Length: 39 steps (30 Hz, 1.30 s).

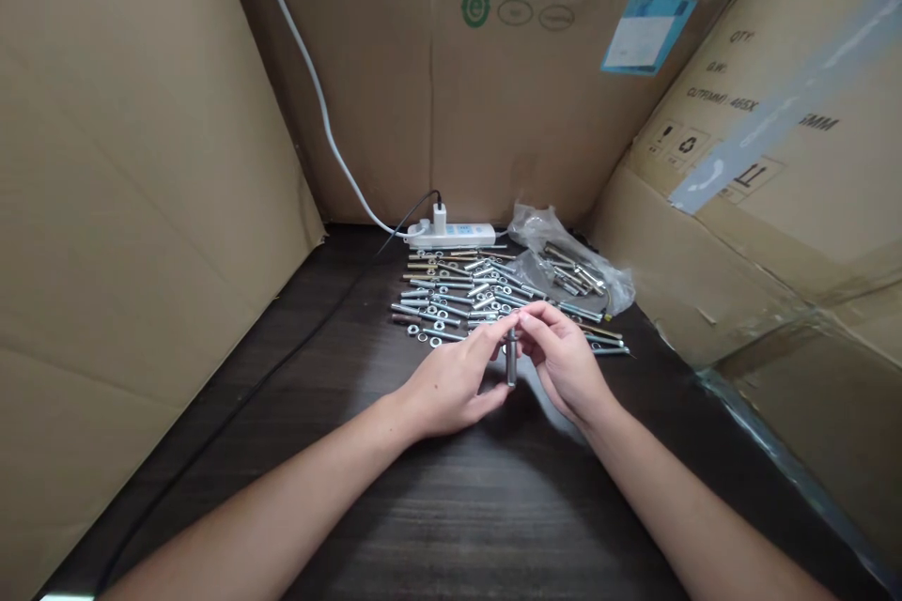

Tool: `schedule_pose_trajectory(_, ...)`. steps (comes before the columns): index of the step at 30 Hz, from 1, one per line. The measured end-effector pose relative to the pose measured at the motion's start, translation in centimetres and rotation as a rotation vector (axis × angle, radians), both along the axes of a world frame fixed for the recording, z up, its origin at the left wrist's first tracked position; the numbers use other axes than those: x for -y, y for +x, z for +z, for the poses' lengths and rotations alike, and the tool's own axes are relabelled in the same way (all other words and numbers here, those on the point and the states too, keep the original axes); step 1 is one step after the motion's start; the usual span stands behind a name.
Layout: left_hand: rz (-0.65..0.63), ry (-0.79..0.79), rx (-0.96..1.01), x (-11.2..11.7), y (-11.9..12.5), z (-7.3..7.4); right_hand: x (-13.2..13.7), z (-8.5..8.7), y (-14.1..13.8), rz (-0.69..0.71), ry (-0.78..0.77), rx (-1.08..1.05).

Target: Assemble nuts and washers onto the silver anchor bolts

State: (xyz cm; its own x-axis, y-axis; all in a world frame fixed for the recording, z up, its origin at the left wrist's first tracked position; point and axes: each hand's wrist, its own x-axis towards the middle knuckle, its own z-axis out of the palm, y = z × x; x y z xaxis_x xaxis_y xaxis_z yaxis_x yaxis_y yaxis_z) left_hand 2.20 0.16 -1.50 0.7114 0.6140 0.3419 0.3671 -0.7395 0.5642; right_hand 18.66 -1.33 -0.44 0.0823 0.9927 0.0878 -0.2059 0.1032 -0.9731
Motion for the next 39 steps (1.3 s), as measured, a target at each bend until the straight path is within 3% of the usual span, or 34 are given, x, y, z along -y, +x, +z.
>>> schedule_pose_trajectory(8,0.010,-0.053,-0.045,0.1,0.1,0.4,-0.1,-1.1,0.5,-0.032,0.092,0.128)
schedule_pose_trajectory(20,-0.029,-0.048,0.022,0.4,0.2,0.5,0.1,-1.1,1.4,-0.085,0.171,0.348)
schedule_pose_trajectory(39,-0.030,-0.003,-0.004,0.3,0.3,0.6,0.1,-1.1,1.3,-0.079,0.178,0.328)
